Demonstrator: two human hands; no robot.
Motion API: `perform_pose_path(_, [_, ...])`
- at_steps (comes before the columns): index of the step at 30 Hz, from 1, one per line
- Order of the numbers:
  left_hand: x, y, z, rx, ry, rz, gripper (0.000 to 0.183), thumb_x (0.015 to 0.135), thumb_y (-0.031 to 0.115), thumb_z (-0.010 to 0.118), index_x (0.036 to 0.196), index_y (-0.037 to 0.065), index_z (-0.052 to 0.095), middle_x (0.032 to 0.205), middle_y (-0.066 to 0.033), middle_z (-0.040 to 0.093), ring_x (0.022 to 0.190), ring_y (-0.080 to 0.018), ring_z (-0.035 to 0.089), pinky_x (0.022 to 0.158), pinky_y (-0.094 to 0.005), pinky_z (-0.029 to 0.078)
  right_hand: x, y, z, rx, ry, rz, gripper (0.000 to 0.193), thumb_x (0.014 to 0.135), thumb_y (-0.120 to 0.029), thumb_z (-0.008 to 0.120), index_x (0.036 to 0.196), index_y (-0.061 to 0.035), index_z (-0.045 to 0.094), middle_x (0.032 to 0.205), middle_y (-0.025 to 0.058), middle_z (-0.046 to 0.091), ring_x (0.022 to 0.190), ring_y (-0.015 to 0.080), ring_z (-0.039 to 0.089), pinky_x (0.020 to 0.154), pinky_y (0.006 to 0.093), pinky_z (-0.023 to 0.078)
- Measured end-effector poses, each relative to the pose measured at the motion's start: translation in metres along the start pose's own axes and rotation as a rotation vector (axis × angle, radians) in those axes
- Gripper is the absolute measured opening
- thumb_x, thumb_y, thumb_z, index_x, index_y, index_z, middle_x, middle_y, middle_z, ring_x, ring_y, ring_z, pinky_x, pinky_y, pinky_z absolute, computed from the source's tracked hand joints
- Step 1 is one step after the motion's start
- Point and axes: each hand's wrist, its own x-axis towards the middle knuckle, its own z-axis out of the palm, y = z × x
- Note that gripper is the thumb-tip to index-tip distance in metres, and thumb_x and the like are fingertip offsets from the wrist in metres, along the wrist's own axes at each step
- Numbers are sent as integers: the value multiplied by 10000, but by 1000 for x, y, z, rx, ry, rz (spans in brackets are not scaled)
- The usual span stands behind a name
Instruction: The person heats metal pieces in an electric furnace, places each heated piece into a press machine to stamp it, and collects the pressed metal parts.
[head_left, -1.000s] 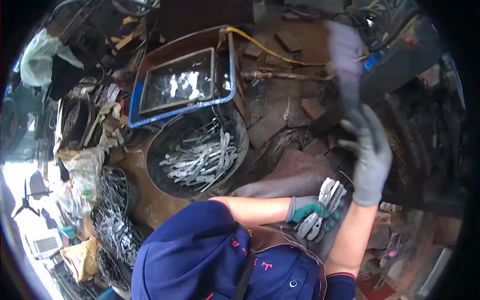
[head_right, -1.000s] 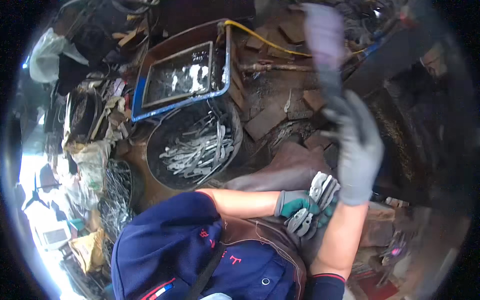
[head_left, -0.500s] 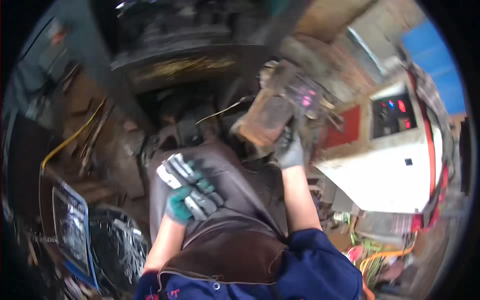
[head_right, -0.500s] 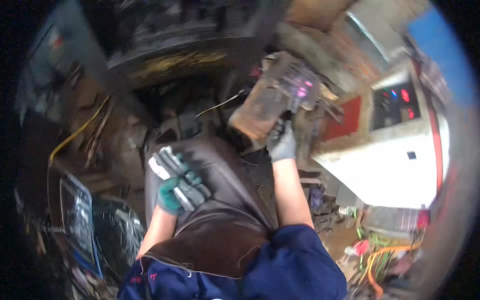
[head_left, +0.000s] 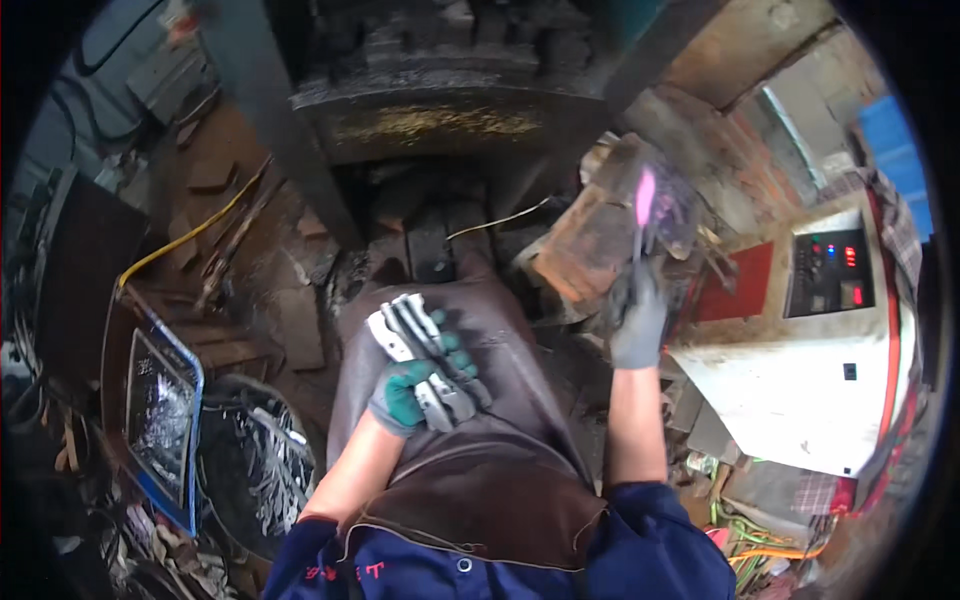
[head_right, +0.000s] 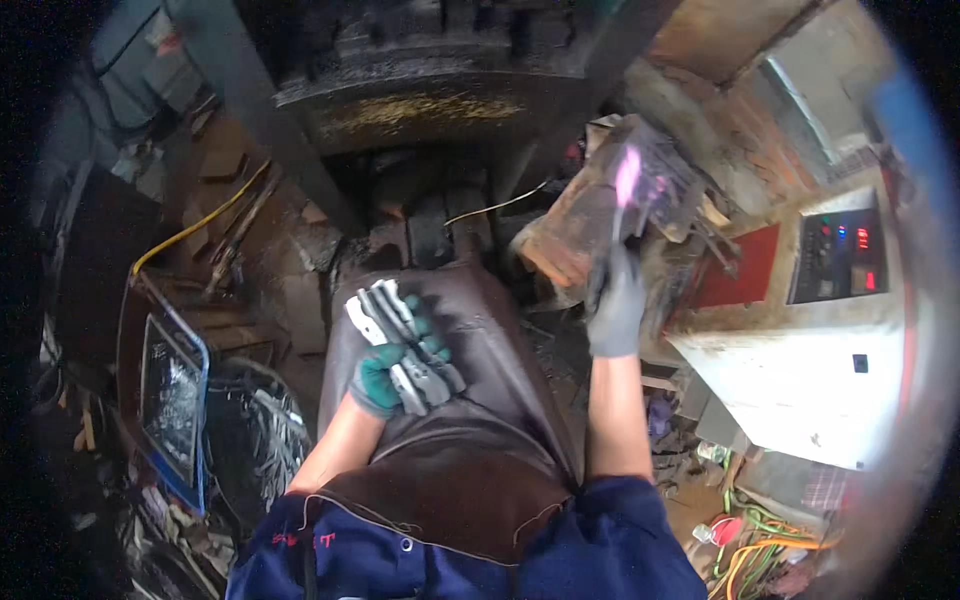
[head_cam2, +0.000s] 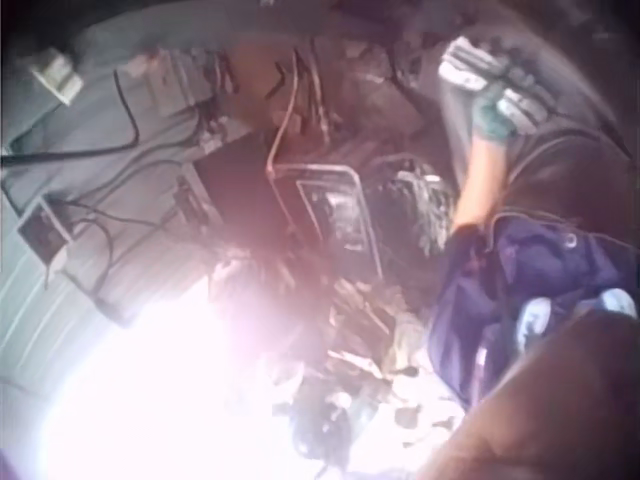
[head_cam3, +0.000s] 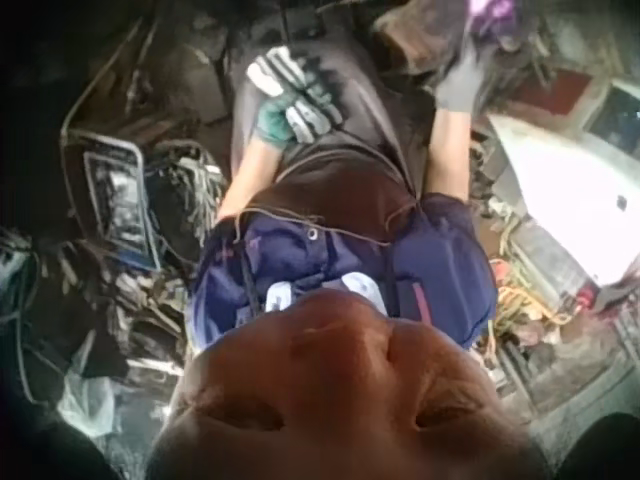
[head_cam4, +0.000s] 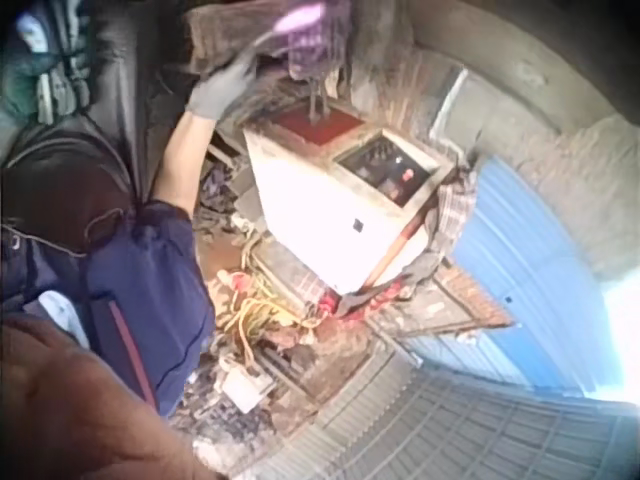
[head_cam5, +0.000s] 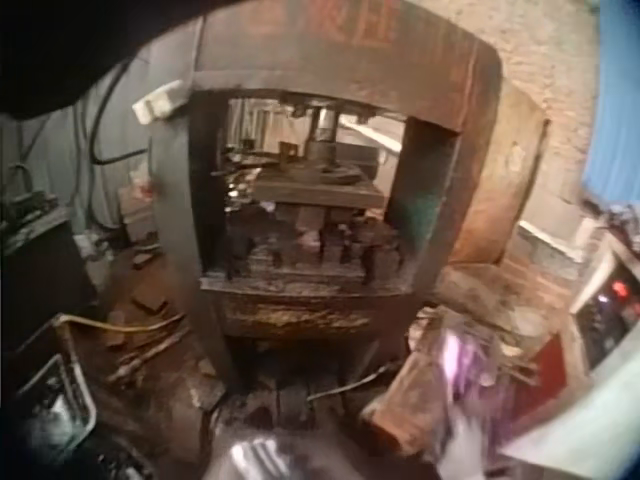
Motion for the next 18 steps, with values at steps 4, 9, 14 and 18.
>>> perform_pose_path(4, [-1, 4, -9, -54, -51, 2, 598, 768, 10, 632, 1318, 146, 443, 1144, -78, 603, 1039, -296, 584, 921, -463, 461, 34, -36, 113, -26, -405, -30, 290, 932, -266, 476, 821, -27, 598, 575, -28, 420, 446, 64, 358, 409, 221, 245])
perform_pose_path(9, [-1, 4, 0, -37, 13, 14, 602, 736, 31, 661, 1289, 134, 446, 1089, -75, 600, 996, -271, 602, 910, -452, 469, 81, -54, 222, -90, -511, 40, 245, 930, -247, 483, 857, -34, 579, 566, -34, 426, 433, 62, 345, 384, 196, 237])
perform_pose_path(14, [-3, 4, -2, -49, -33, 11, 616, 748, -3, 647, 1313, 134, 441, 1130, -83, 608, 1020, -297, 595, 895, -472, 479, 127, -50, 269, -167, -524, 134, 245, 931, -250, 476, 873, -41, 589, 591, -29, 452, 448, 55, 368, 381, 187, 250])
perform_pose_path(18, [-3, 1, -4, -106, -39, -2, 633, 752, -7, 644, 1329, 132, 423, 1147, -85, 599, 1021, -301, 595, 884, -470, 489, 138, -47, 269, -207, -627, 131, 300, 936, -307, 488, 953, -36, 616, 654, -20, 485, 498, 51, 396, 406, 179, 278])
